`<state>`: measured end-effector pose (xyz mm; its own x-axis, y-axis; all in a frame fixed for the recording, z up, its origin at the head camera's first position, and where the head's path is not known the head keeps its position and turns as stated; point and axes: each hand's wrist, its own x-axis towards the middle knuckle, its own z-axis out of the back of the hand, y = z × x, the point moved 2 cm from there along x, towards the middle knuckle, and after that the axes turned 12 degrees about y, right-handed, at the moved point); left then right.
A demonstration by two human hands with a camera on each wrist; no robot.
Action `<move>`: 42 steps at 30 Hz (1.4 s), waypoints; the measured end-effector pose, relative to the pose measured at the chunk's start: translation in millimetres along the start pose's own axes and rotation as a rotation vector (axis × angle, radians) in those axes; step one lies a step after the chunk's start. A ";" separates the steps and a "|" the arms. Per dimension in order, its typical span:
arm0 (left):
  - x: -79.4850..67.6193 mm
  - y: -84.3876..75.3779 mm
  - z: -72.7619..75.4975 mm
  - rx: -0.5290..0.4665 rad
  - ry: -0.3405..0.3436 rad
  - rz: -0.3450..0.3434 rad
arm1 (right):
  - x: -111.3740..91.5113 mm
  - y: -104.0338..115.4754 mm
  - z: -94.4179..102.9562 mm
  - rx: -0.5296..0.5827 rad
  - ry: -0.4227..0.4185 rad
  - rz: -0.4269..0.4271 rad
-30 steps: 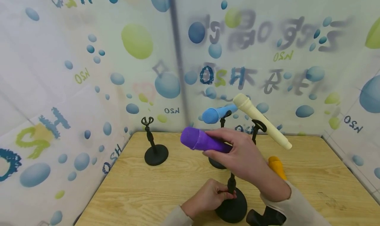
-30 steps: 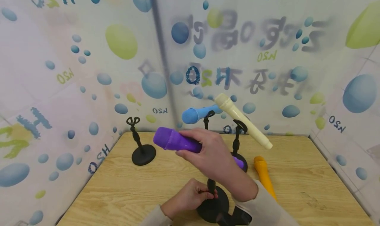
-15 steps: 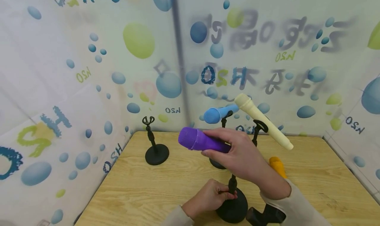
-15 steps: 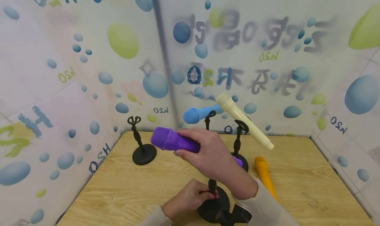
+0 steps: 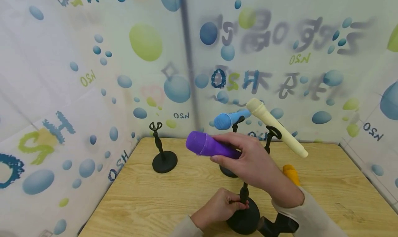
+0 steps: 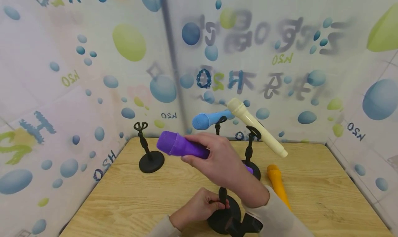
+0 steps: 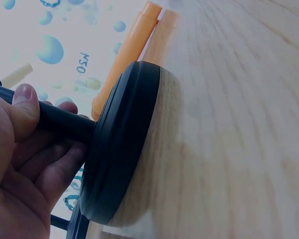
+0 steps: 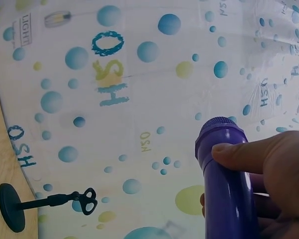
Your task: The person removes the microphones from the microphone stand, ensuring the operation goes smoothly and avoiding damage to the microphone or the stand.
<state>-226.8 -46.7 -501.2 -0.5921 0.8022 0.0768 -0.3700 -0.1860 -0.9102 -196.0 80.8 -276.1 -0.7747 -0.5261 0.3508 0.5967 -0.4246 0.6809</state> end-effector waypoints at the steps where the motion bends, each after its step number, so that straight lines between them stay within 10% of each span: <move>1: -0.1 -0.1 0.1 -0.002 0.001 0.001 | 0.2 0.2 -0.4 -0.001 -0.007 -0.003; 42: 0.1 1.5 -0.7 -0.021 -0.017 -0.002 | 9.5 8.3 -10.4 -0.037 -0.030 0.078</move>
<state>-226.8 -46.6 -502.9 -0.6036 0.7927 0.0850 -0.3560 -0.1725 -0.9184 -196.2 64.6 -273.8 -0.7311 -0.5365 0.4216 0.6625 -0.4102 0.6268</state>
